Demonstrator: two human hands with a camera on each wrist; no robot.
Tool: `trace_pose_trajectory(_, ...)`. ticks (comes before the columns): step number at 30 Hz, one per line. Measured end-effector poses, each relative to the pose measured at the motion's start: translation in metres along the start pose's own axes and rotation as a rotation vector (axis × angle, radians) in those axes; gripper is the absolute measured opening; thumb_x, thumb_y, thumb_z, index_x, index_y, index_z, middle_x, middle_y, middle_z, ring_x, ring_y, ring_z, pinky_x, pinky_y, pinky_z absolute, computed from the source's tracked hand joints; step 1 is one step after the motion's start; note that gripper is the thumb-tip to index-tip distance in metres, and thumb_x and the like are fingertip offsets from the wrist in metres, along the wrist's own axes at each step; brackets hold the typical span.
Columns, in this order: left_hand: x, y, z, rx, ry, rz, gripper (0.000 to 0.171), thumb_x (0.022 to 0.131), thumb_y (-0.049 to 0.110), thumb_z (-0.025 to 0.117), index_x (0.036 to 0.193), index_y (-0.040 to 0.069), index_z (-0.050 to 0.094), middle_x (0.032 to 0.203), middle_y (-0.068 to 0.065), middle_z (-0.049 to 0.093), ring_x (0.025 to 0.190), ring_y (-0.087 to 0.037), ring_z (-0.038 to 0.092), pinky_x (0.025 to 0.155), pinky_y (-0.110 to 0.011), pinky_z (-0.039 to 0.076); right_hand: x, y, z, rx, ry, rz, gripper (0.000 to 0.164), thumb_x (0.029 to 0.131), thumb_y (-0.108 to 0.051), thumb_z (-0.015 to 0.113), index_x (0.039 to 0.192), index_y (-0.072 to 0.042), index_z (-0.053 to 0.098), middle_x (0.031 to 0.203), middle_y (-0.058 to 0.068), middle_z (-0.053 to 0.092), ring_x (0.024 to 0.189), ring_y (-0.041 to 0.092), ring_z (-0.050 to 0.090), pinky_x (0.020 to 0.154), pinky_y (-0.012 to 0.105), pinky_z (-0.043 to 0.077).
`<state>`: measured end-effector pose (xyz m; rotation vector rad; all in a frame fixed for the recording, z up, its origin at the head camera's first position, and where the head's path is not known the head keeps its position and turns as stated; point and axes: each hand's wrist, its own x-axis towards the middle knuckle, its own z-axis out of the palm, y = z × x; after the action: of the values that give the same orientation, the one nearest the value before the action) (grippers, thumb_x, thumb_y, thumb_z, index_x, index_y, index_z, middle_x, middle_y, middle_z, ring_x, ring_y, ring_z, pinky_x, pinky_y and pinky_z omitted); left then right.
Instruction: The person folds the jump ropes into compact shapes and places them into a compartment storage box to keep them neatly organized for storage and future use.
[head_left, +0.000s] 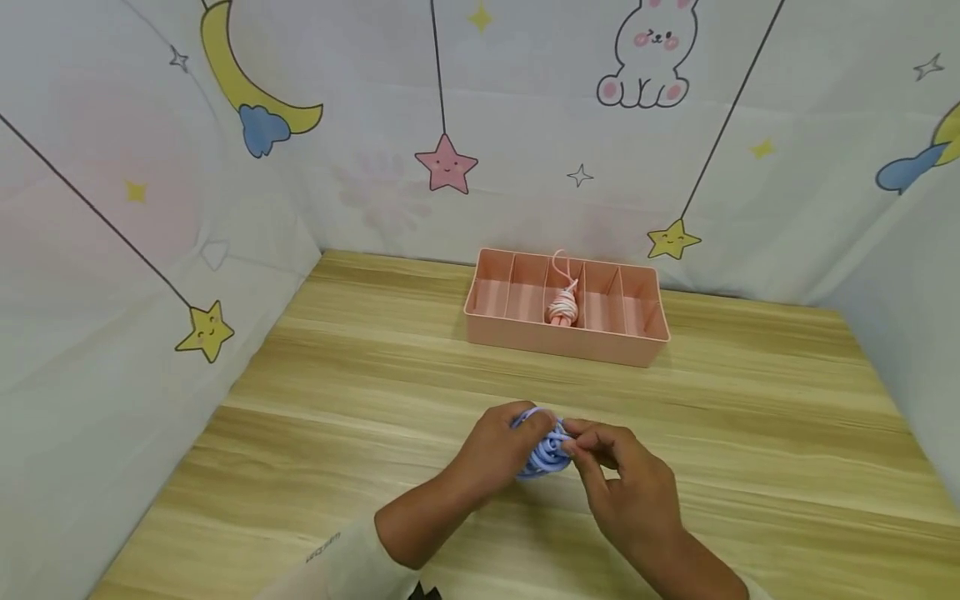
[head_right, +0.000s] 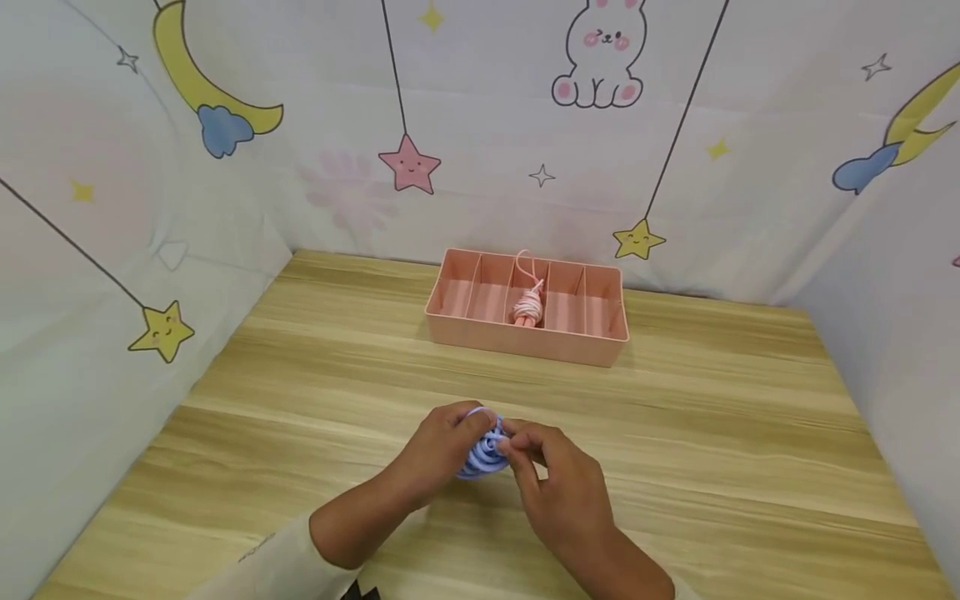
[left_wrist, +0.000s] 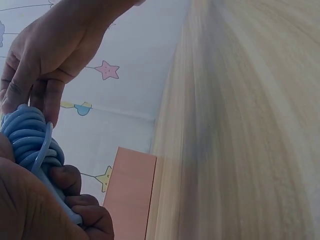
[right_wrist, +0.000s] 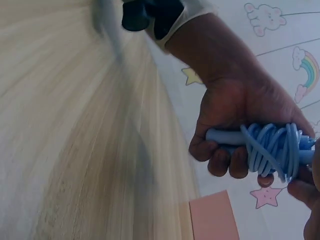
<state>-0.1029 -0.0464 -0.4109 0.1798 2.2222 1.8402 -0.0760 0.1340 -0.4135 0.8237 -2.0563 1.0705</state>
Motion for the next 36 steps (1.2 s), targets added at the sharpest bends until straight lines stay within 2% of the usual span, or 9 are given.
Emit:
trace_pose_trajectory(7, -0.002, 0.0, -0.001, -0.02, 0.019, 0.008, 0.035, 0.101, 0.037, 0.056, 0.092, 0.007, 0.071, 0.08, -0.003, 0.064, 0.074, -0.016, 0.059, 0.066, -0.034, 0.049, 0.006, 0.006, 0.006, -0.021, 0.124, -0.357, 0.029, 0.105, -0.003, 0.051, 0.083, 0.006, 0.068, 0.094, 0.023, 0.072, 0.076, 0.028, 0.074, 0.069, 0.021, 0.056)
trace_pose_trajectory(12, -0.003, 0.001, 0.0, -0.062, 0.056, -0.003, 0.036, 0.102, 0.037, 0.054, 0.093, 0.006, 0.07, 0.08, -0.004, 0.065, 0.074, -0.017, 0.059, 0.067, -0.035, 0.049, 0.013, 0.004, 0.01, -0.063, 0.202, -0.441, 0.026, 0.095, 0.001, 0.053, 0.082, 0.008, 0.073, 0.088, 0.022, 0.072, 0.069, 0.029, 0.073, 0.06, 0.021, 0.056)
trace_pose_trajectory(16, -0.002, 0.0, 0.002, -0.086, 0.117, -0.009, 0.036, 0.103, 0.038, 0.054, 0.094, 0.007, 0.07, 0.084, -0.005, 0.066, 0.078, -0.018, 0.061, 0.07, -0.036, 0.05, 0.01, -0.002, 0.016, -0.14, 0.204, -0.391, 0.025, 0.097, -0.003, 0.056, 0.089, 0.012, 0.075, 0.094, 0.025, 0.072, 0.073, 0.033, 0.073, 0.064, 0.024, 0.057)
trace_pose_trajectory(21, -0.001, -0.004, 0.004, -0.018, 0.19, -0.001, 0.036, 0.102, 0.044, 0.055, 0.096, 0.013, 0.071, 0.084, -0.002, 0.067, 0.078, -0.018, 0.061, 0.069, -0.037, 0.05, 0.005, -0.012, 0.018, -0.102, 0.079, -0.095, 0.033, 0.105, -0.019, 0.059, 0.1, 0.01, 0.074, 0.105, 0.02, 0.07, 0.088, 0.034, 0.071, 0.082, 0.018, 0.053)
trace_pose_trajectory(24, -0.001, -0.007, 0.005, 0.033, 0.213, -0.016, 0.037, 0.102, 0.049, 0.055, 0.096, 0.017, 0.072, 0.081, -0.001, 0.067, 0.074, -0.018, 0.06, 0.065, -0.037, 0.049, 0.008, -0.013, 0.015, -0.057, 0.003, 0.016, 0.012, 0.095, -0.005, 0.073, 0.098, 0.007, 0.074, 0.106, 0.015, 0.068, 0.089, 0.028, 0.07, 0.082, 0.016, 0.052)
trace_pose_trajectory(25, -0.001, -0.007, 0.004, 0.041, 0.215, -0.019, 0.037, 0.102, 0.049, 0.055, 0.096, 0.017, 0.072, 0.08, -0.001, 0.067, 0.073, -0.018, 0.06, 0.064, -0.037, 0.049, 0.009, -0.012, 0.014, -0.051, -0.025, 0.029, 0.01, 0.089, 0.001, 0.077, 0.097, 0.005, 0.074, 0.107, 0.013, 0.068, 0.089, 0.025, 0.07, 0.081, 0.016, 0.053)
trace_pose_trajectory(28, -0.003, -0.006, 0.004, 0.068, 0.213, -0.03, 0.038, 0.102, 0.052, 0.054, 0.095, 0.018, 0.071, 0.078, -0.001, 0.066, 0.071, -0.019, 0.059, 0.062, -0.037, 0.048, 0.011, -0.01, 0.01, -0.051, -0.099, 0.035, 0.028, 0.074, 0.017, 0.082, 0.096, 0.002, 0.072, 0.109, 0.009, 0.067, 0.088, 0.018, 0.071, 0.077, 0.017, 0.054)
trace_pose_trajectory(32, -0.006, -0.005, 0.006, 0.11, 0.175, -0.036, 0.044, 0.102, 0.06, 0.048, 0.098, 0.021, 0.068, 0.079, 0.0, 0.063, 0.071, -0.018, 0.057, 0.062, -0.037, 0.045, 0.009, -0.005, 0.01, -0.136, -0.132, -0.013, 0.015, 0.081, 0.01, 0.07, 0.092, 0.002, 0.066, 0.11, 0.01, 0.064, 0.082, 0.017, 0.07, 0.071, 0.017, 0.054)
trace_pose_trajectory(36, -0.008, -0.008, 0.006, 0.059, 0.029, 0.035, 0.055, 0.102, 0.065, 0.042, 0.11, 0.015, 0.063, 0.091, -0.001, 0.062, 0.082, -0.016, 0.057, 0.071, -0.036, 0.047, 0.006, 0.004, 0.014, -0.296, -0.075, -0.099, 0.006, 0.086, -0.006, 0.055, 0.085, 0.0, 0.057, 0.103, 0.015, 0.062, 0.071, 0.019, 0.064, 0.051, 0.02, 0.049)
